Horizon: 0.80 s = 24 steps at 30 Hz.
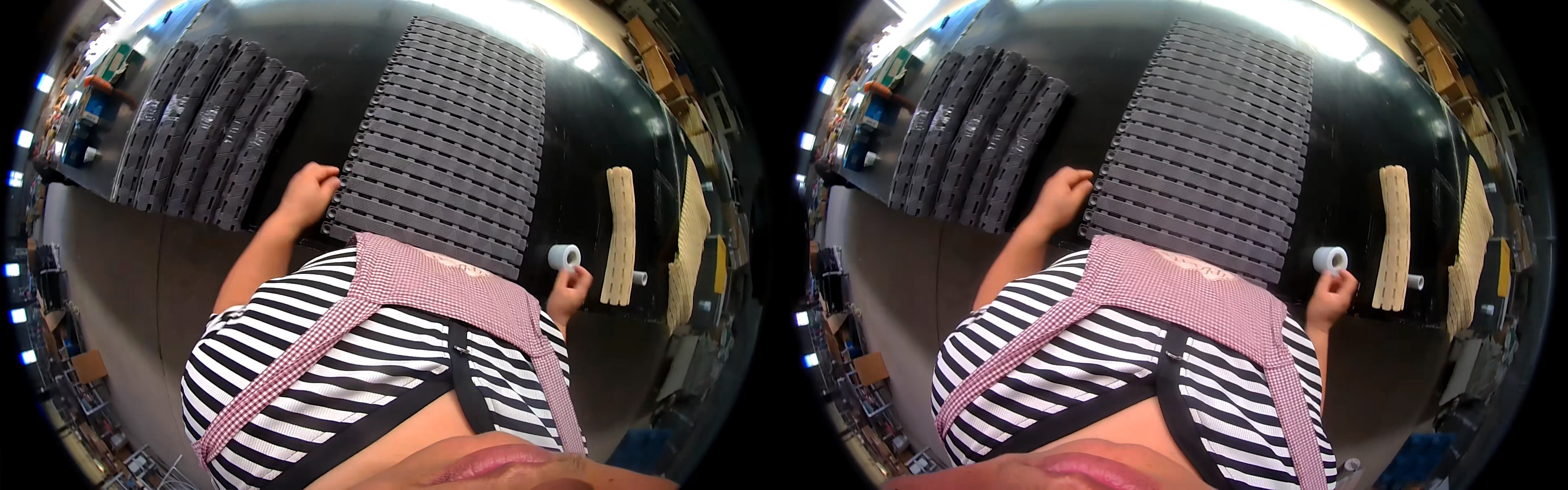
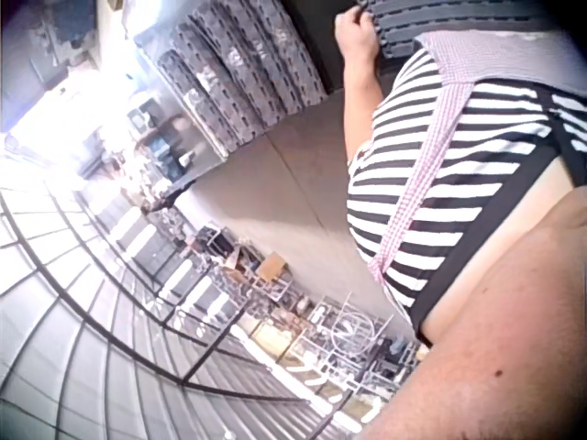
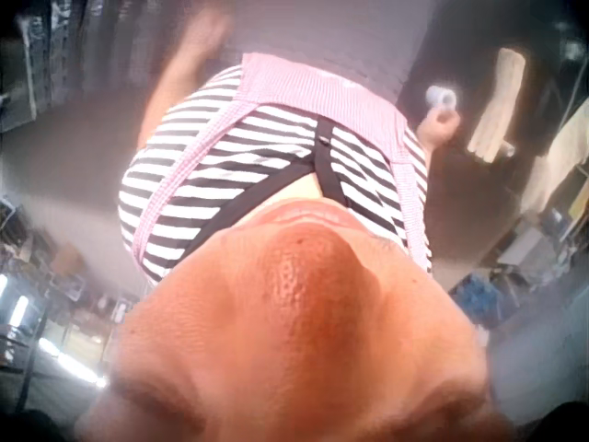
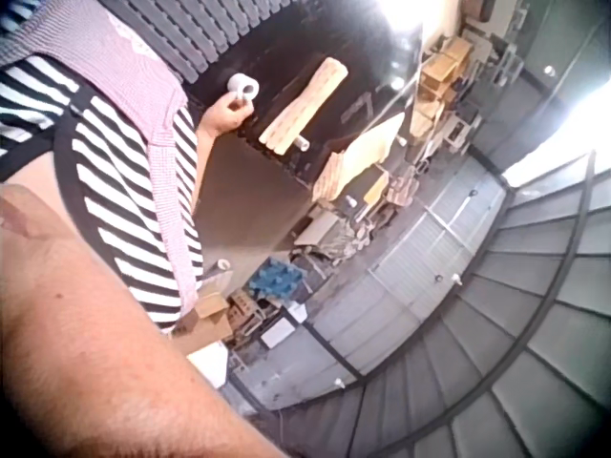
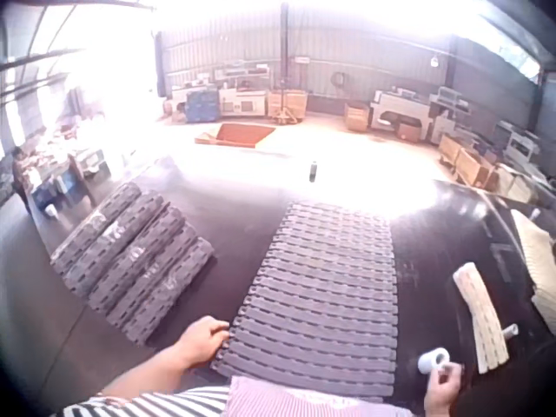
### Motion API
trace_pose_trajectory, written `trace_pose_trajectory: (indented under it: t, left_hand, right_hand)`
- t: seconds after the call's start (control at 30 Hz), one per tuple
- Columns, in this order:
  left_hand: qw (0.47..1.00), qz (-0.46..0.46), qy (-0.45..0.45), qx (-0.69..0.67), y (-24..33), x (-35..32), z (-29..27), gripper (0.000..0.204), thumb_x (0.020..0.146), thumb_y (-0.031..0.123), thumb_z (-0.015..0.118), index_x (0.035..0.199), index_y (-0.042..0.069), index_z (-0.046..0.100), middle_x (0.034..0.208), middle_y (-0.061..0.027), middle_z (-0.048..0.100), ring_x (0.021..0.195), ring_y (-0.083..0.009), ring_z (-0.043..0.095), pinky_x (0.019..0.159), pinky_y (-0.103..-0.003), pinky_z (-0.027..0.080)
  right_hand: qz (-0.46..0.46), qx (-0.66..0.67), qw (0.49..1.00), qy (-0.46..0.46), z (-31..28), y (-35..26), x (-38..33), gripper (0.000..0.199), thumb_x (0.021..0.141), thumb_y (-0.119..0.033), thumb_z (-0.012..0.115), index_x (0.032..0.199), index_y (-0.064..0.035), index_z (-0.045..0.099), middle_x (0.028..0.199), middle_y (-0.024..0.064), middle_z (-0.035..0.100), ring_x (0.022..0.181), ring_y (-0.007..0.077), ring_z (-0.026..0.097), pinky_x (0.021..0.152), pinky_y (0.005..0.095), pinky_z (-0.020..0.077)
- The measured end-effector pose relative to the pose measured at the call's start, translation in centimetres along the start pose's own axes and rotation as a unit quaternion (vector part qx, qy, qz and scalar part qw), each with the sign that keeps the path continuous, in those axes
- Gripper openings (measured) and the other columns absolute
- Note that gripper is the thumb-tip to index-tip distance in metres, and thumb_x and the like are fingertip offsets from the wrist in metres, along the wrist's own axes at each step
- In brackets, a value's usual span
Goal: The person rolls individual grey plastic mats and secures each one with a small piece of clear tape from a hand-held roll.
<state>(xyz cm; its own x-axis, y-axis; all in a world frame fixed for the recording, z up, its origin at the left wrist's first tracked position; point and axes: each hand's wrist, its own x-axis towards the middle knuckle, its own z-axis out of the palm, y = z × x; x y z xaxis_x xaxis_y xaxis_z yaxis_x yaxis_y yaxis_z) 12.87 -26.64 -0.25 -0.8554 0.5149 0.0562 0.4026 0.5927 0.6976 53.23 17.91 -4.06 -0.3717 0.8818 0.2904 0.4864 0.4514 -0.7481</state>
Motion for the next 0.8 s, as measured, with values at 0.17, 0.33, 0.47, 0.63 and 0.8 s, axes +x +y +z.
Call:
trace_pose_trajectory:
  t: [0.17, 0.33, 0.47, 0.63, 0.8]
  left_hand:
    - [0.990, -0.031, -0.014, 0.138, 1.9, -3.3, 7.1, 0.068, 0.088, 0.027, 0.078, 0.144, -0.003, 0.053, 0.129, -0.0186, 0.053, 0.118, -0.0367, 0.055, 0.103, -0.045, 0.047]
    - [0.949, -0.192, -0.049, -0.247, 1.6, -1.5, 6.1, 0.065, 0.089, 0.016, 0.081, 0.141, -0.007, 0.050, 0.109, -0.0115, 0.067, 0.091, -0.0186, 0.068, 0.082, -0.032, 0.057]
    - [0.834, -0.246, -0.169, -0.465, 3.5, 0.0, 3.8, 0.043, 0.093, 0.009, 0.073, 0.130, -0.006, 0.058, 0.110, -0.0135, 0.073, 0.092, -0.0167, 0.071, 0.084, -0.033, 0.060]
    - [0.837, -0.116, -0.251, -0.473, 8.3, 4.5, 1.8, 0.028, 0.094, 0.008, 0.068, 0.120, -0.002, 0.066, 0.111, -0.0085, 0.073, 0.091, -0.0140, 0.071, 0.086, -0.031, 0.059]
    - [0.812, -0.011, -0.158, -0.562, 14.1, 13.0, -3.8, 0.025, 0.100, 0.012, 0.064, 0.123, 0.003, 0.066, 0.111, -0.0081, 0.073, 0.097, -0.0189, 0.071, 0.090, -0.036, 0.059]
  right_hand:
    - [-0.009, -0.073, 0.974, -0.215, 6.1, -4.1, -4.8, 0.050, 0.085, -0.023, 0.081, 0.126, 0.0024, 0.067, 0.107, 0.0157, 0.060, 0.097, 0.0291, 0.062, 0.087, 0.0384, 0.0516]
    - [-0.044, -0.133, 0.980, -0.139, 8.0, -7.3, -5.9, 0.044, 0.077, -0.021, 0.087, 0.110, 0.0002, 0.067, 0.112, 0.0152, 0.061, 0.107, 0.0330, 0.060, 0.096, 0.0424, 0.0496]
    - [0.111, 0.023, 0.967, -0.229, 8.1, -10.7, -4.3, 0.037, 0.079, -0.019, 0.088, 0.096, -0.0008, 0.060, 0.097, 0.0125, 0.065, 0.082, 0.0203, 0.065, 0.075, 0.0343, 0.0544]
    - [0.230, 0.353, 0.811, -0.407, 6.6, -14.2, 2.3, 0.035, 0.092, -0.012, 0.073, 0.120, 0.0053, 0.062, 0.116, 0.0115, 0.068, 0.094, 0.0192, 0.067, 0.082, 0.0311, 0.0552]
    - [0.046, 0.446, 0.831, -0.328, 3.9, -22.9, 11.5, 0.015, 0.098, -0.017, 0.069, 0.110, -0.0083, 0.065, 0.099, 0.0006, 0.069, 0.091, 0.0118, 0.069, 0.080, 0.0298, 0.0577]
